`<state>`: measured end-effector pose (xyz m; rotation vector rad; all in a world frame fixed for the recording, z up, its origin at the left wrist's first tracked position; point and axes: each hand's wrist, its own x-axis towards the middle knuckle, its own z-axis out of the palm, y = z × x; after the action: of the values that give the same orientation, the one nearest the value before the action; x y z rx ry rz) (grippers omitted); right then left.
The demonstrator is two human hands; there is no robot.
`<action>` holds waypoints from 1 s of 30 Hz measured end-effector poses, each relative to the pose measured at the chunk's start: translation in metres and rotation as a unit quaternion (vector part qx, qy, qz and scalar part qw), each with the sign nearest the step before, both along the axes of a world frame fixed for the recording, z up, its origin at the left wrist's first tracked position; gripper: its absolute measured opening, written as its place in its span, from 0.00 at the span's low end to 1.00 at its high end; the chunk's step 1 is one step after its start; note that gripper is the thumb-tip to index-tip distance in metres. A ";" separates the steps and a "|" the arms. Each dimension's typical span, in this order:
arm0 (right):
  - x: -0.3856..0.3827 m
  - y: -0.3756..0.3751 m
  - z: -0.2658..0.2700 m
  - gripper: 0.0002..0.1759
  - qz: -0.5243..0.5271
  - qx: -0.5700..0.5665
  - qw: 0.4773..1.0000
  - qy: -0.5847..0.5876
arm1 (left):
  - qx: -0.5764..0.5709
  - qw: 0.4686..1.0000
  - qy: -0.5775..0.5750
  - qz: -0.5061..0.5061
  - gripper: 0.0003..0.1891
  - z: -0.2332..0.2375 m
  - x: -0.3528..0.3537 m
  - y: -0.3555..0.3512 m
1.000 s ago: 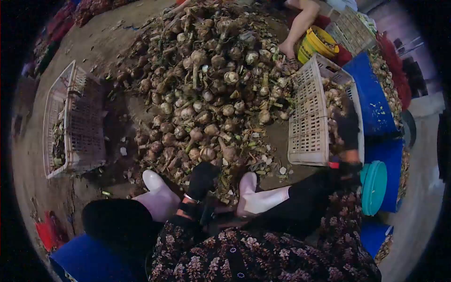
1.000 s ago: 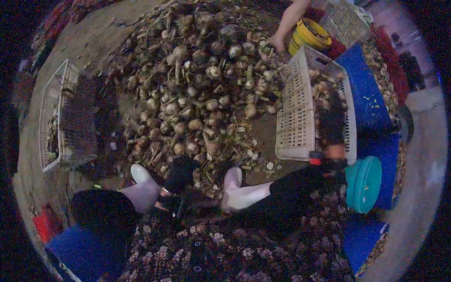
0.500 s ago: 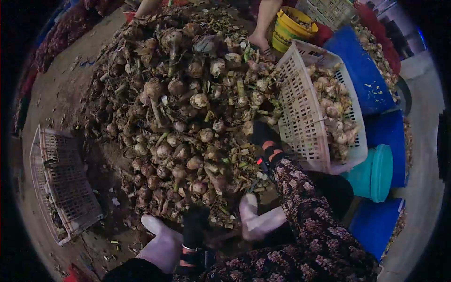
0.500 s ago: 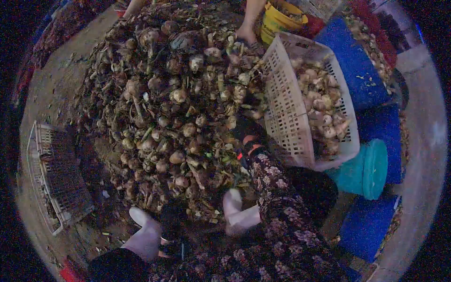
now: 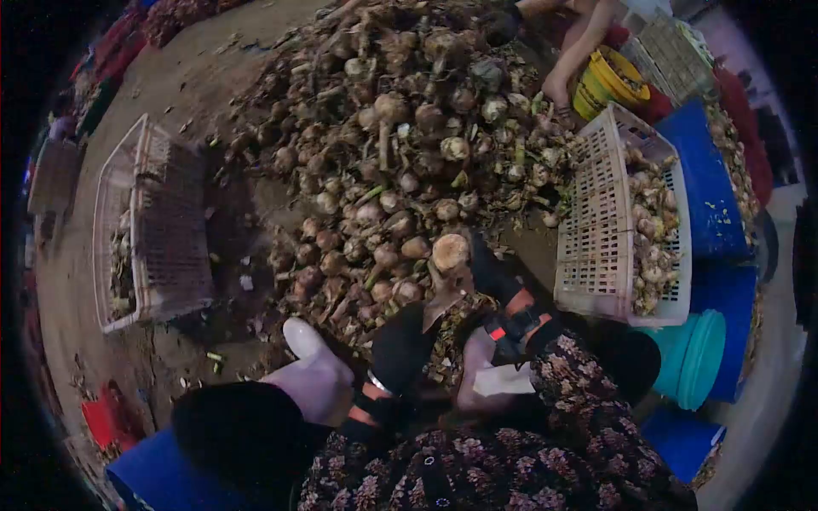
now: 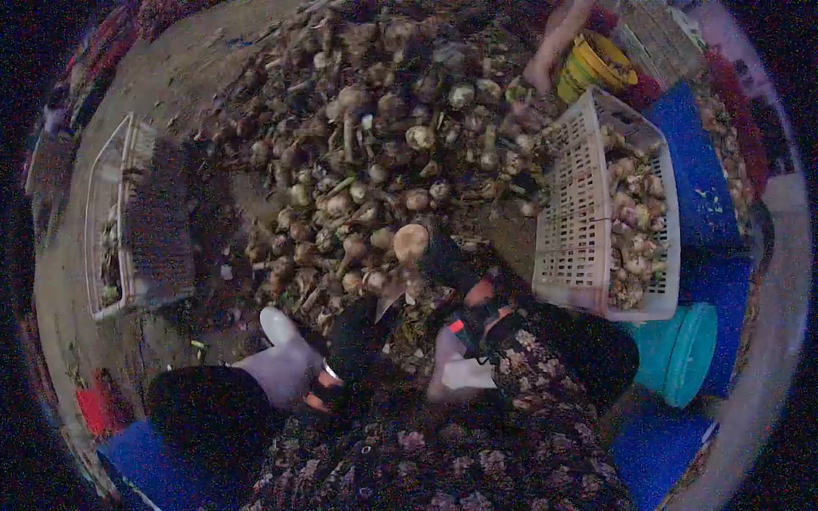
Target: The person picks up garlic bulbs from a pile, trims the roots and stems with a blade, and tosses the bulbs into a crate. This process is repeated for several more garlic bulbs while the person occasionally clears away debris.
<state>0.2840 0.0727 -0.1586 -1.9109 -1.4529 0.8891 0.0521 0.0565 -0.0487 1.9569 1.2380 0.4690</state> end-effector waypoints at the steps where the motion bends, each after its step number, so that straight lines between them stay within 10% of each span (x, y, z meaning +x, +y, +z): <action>1: -0.013 -0.007 0.005 0.36 0.009 0.061 0.998 0.027 | 0.002 1.000 -0.015 0.000 0.13 0.007 -0.002 0.000; 3: -0.003 -0.025 0.031 0.30 0.108 -0.039 0.963 0.243 | 0.063 0.998 0.008 -0.008 0.14 0.017 -0.007 -0.003; 4: -0.001 -0.026 0.029 0.16 0.238 0.079 0.968 -0.004 | 0.041 0.998 0.037 -0.031 0.17 0.023 -0.012 -0.002; 7: -0.019 -0.045 0.043 0.24 0.284 0.182 0.940 -0.053 | 0.054 0.995 0.052 -0.071 0.21 0.031 -0.022 -0.007; 16: -0.051 -0.061 0.146 0.12 0.219 -0.010 0.970 0.109 | 0.082 0.991 0.049 -0.096 0.23 0.049 -0.032 -0.027; 25: -0.045 -0.092 0.169 0.45 0.226 -0.011 0.968 0.113 | 0.184 0.977 -0.054 -0.097 0.16 0.050 -0.029 -0.031; 30: -0.053 -0.096 0.193 0.43 0.185 0.003 0.972 0.146 | 0.139 0.980 -0.031 -0.142 0.19 0.045 -0.026 -0.025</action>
<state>0.2314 -0.0229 0.0344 -1.4485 -1.6470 1.2724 0.0264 0.0316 -0.0042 2.2922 0.8688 0.5738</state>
